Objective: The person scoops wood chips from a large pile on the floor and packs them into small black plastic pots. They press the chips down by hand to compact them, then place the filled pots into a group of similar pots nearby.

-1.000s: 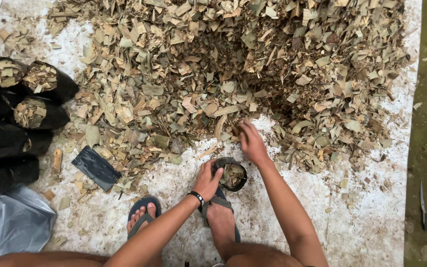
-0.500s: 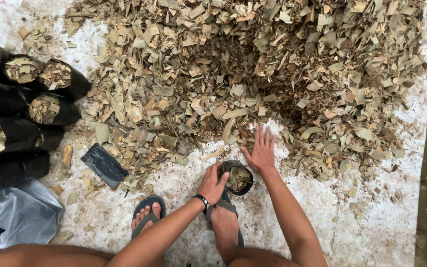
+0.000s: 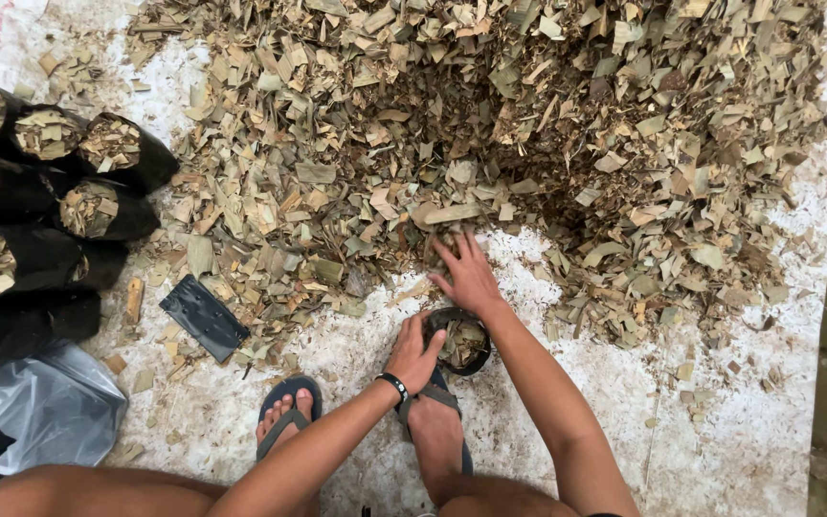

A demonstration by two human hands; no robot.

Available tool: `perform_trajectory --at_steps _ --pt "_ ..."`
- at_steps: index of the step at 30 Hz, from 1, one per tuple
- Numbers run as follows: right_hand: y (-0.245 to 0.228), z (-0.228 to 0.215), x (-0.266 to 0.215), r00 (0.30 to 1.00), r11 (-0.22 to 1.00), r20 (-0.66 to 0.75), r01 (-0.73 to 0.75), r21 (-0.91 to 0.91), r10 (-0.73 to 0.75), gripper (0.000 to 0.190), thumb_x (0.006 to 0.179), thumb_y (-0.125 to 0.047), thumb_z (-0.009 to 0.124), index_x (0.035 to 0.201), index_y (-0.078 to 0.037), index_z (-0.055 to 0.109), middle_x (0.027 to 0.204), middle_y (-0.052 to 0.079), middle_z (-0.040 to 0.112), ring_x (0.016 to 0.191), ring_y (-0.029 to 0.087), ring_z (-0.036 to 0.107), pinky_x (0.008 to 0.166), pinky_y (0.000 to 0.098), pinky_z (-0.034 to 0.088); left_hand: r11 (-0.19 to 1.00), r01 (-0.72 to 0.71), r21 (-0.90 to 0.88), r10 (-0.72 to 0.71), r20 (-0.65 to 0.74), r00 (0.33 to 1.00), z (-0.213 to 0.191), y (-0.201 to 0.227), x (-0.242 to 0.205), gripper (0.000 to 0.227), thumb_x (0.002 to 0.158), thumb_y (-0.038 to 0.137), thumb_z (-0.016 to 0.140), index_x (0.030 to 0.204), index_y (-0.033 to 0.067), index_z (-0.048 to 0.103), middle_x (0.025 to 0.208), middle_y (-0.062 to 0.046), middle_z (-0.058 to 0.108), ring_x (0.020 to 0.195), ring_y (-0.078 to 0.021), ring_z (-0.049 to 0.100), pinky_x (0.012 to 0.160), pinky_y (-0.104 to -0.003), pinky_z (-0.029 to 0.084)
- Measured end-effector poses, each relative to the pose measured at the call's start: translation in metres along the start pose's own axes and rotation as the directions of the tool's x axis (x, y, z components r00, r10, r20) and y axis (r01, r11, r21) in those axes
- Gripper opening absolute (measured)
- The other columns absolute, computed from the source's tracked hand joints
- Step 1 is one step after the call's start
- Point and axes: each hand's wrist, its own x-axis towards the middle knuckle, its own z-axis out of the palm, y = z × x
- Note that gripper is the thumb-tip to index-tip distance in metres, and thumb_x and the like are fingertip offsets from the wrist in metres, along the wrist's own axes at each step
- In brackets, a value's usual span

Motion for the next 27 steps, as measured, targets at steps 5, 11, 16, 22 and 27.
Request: perform_trajectory --at_steps 5,11,16,22,27 --pt "0.032 0.002 -0.014 0.983 0.984 -0.028 0.179 0.019 -0.179 0.046 0.102 -0.034 0.064 0.145 -0.022 0.058 0.162 0.011 0.043 0.151 0.031 0.039 0.117 0.0448 0.046 1.0 0.005 -0.012 -0.005 -0.005 1.0 0.0 -0.006 0.0 0.063 0.101 0.047 0.05 0.148 0.0067 0.04 0.138 -0.022 0.048 0.133 -0.0398 0.05 0.113 -0.045 0.039" --pt "0.057 -0.04 -0.047 0.993 0.986 -0.068 0.102 0.134 -0.094 0.052 0.081 -0.009 0.065 0.132 -0.02 0.066 0.167 0.006 0.034 0.155 0.03 0.028 0.121 0.0506 0.032 1.0 -0.009 0.004 0.009 -0.008 1.0 0.003 -0.011 0.001 0.063 0.1 0.048 0.051 0.147 0.0057 0.041 0.139 -0.022 0.047 0.132 -0.04 0.05 0.112 -0.045 0.04" --pt "0.048 -0.065 -0.067 0.979 0.86 -0.078 -0.125 0.495 0.188 0.063 0.088 -0.014 0.053 0.151 -0.017 0.046 0.173 0.007 0.025 0.159 0.03 0.021 0.128 0.0534 0.025 1.0 -0.009 0.002 0.009 0.004 1.0 0.004 -0.012 0.002 0.063 0.101 0.049 0.05 0.146 0.0051 0.042 0.139 -0.022 0.047 0.131 -0.0409 0.05 0.112 -0.045 0.04" --pt "0.031 -0.059 -0.054 0.936 0.934 0.196 -0.324 0.148 0.293 0.118 0.08 -0.06 0.077 0.164 -0.019 0.004 0.169 0.014 -0.004 0.154 0.039 -0.008 0.122 0.0585 0.01 1.0 0.013 -0.001 -0.013 0.021 1.0 0.004 -0.009 0.003 0.064 0.101 0.049 0.047 0.147 0.0054 0.04 0.139 -0.022 0.047 0.131 -0.04 0.051 0.112 -0.045 0.04" --pt "0.019 -0.037 -0.045 0.996 1.0 -0.086 0.017 0.008 -0.016 0.109 0.082 -0.056 0.081 0.163 -0.027 0.014 0.169 0.019 0.016 0.154 0.045 0.012 0.125 0.06 0.022 1.0 0.006 -0.005 -0.006 0.011 1.0 0.005 -0.01 0.003 0.063 0.102 0.048 0.047 0.148 0.0062 0.04 0.139 -0.022 0.047 0.132 -0.0402 0.051 0.112 -0.045 0.04"
